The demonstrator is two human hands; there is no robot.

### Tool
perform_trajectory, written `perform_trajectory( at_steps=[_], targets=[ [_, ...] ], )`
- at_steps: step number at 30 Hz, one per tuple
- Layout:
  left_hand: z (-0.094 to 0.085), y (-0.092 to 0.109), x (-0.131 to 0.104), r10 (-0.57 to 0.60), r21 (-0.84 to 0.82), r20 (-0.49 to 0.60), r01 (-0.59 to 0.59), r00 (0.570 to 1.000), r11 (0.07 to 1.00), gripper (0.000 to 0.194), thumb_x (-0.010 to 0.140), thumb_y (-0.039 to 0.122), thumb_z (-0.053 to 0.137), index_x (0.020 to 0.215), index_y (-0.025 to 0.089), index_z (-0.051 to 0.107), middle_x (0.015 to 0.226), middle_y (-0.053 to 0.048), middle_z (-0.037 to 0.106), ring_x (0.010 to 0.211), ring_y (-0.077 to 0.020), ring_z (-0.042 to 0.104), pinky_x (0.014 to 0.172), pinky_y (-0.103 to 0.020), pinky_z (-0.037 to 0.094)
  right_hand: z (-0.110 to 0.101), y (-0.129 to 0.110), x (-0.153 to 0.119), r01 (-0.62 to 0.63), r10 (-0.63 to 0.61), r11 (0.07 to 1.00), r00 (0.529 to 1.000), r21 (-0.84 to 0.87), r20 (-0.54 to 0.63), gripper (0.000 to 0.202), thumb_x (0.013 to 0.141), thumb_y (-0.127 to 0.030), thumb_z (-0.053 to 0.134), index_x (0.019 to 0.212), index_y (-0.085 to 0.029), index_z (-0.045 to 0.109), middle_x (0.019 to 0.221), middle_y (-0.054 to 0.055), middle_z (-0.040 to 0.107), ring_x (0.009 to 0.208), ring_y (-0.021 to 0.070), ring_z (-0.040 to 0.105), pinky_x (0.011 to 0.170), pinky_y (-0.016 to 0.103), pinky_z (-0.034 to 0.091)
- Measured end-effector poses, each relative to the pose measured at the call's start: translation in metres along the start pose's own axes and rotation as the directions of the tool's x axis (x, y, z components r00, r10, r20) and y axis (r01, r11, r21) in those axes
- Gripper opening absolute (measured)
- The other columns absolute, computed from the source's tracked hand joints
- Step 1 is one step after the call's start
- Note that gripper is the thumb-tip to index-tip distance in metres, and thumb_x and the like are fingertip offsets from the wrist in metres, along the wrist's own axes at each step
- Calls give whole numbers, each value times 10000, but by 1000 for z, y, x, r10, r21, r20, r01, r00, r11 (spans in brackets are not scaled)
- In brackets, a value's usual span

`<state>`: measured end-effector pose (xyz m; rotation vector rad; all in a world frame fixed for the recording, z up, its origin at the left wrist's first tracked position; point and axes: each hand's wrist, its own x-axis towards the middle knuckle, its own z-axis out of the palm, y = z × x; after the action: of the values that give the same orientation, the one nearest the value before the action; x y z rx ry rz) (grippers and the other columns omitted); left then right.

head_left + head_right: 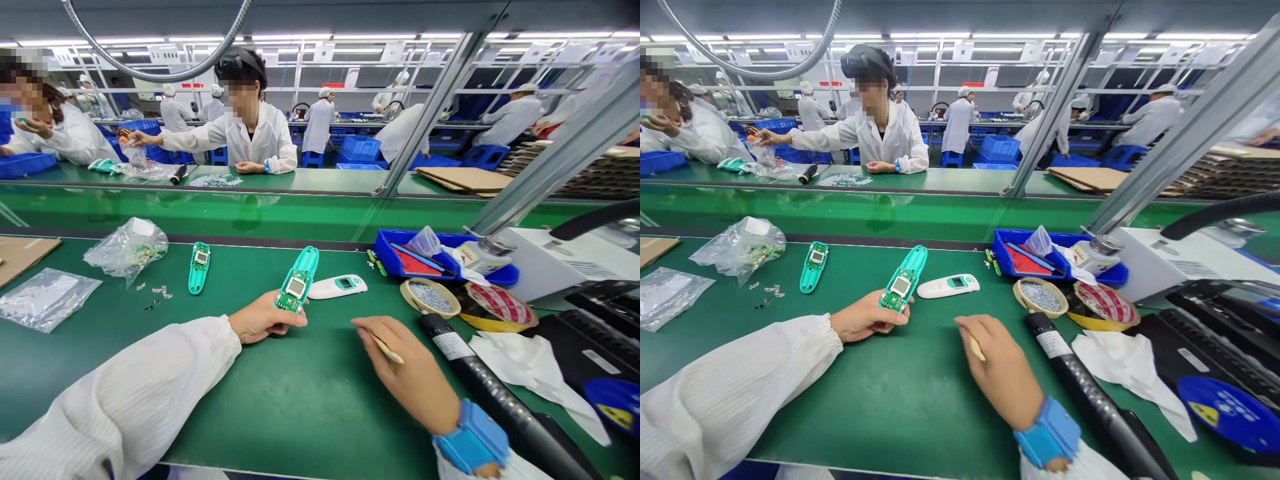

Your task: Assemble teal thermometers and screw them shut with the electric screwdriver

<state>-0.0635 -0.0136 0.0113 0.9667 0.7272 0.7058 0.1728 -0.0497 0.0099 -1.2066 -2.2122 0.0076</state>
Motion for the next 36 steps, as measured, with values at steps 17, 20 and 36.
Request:
perform_trajectory(
  at_steps=[17,20,36],
  targets=[
    [-28,16,-6,-142,236,124,110,982,965,458,507,168,732,838,185,415,622,72,444,488,-46,359,408,-172,225,15,-30,82,318,-253,928,920,-194,299,396,700,-258,598,1081,-164,548,933,81,609,861,238,536,796,379,394],
    [-34,21,-5,-68,317,112,29,991,948,477,512,169,726,885,180,429,743,48,470,608,-63,430,538,-192,334,30,-23,76,231,-166,954,938,-190,304,221,707,-241,583,915,-166,576,821,54,612,760,204,547,639,292,392],
    [-21,32,-11,200,895,181,-246,963,371,490,717,299,589,1177,169,479,1048,-52,586,866,-159,541,735,-230,400,35,-17,67,220,-170,921,969,-322,178,179,692,-225,621,864,-193,586,771,11,604,725,184,529,578,277,302]
  ],
)
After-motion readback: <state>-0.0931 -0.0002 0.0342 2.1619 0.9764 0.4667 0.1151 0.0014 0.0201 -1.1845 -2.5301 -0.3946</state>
